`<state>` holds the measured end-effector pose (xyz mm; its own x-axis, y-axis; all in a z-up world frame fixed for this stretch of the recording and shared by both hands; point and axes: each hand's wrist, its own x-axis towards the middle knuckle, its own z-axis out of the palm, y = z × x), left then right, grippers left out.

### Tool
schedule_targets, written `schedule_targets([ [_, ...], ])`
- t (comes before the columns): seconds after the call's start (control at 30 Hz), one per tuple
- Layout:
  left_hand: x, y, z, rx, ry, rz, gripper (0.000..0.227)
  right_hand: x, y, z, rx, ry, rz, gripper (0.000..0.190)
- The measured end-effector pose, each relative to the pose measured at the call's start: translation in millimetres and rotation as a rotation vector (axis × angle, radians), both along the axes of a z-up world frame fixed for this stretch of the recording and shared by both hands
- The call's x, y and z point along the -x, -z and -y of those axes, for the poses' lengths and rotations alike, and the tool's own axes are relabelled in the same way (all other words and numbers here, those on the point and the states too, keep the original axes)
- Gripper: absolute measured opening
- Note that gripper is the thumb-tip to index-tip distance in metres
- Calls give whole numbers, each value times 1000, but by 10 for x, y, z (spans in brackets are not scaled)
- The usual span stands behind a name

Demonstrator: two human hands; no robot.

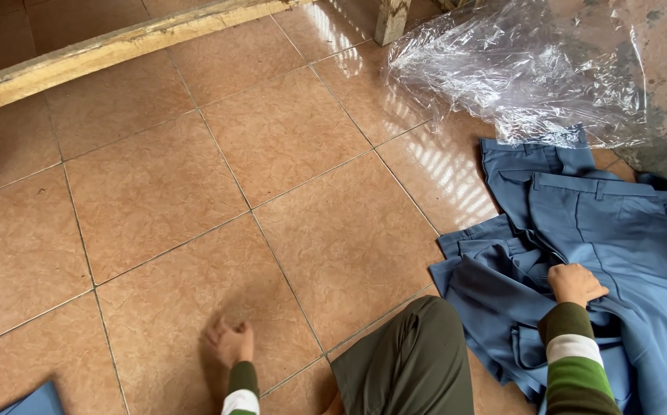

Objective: Folding blue trousers into neat rectangles on a tiled floor.

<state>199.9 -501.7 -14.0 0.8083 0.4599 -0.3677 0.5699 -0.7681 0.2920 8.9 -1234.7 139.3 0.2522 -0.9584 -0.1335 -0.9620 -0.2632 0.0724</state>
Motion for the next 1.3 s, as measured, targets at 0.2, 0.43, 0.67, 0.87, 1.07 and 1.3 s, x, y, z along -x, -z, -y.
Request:
schedule_targets([
  [0.2, -251, -271, 1512, 576, 376, 101, 38, 127, 109, -166, 159, -160, -3, 43],
  [0.43, 17, -235, 3940, 1100, 754, 132, 35, 237, 301, -580, 329, -249, 82, 54],
  [0.67, 526, -937, 5303, 1121, 915, -423, 82, 187, -60, -1127, 256, -357, 474, 50],
  [0.87, 765, -1492, 5488, 1192, 814, -558, 91, 285, 108, -1276, 182, -431, 571, 50],
  [1.07, 803, -810, 5806, 1281, 508, -252, 34, 224, 89, -1410, 176, -559, 545, 48],
  [1.3, 238, -744, 5622, 1497, -286, -455, 58, -323, 50, -1785, 54, -687, 531, 56],
])
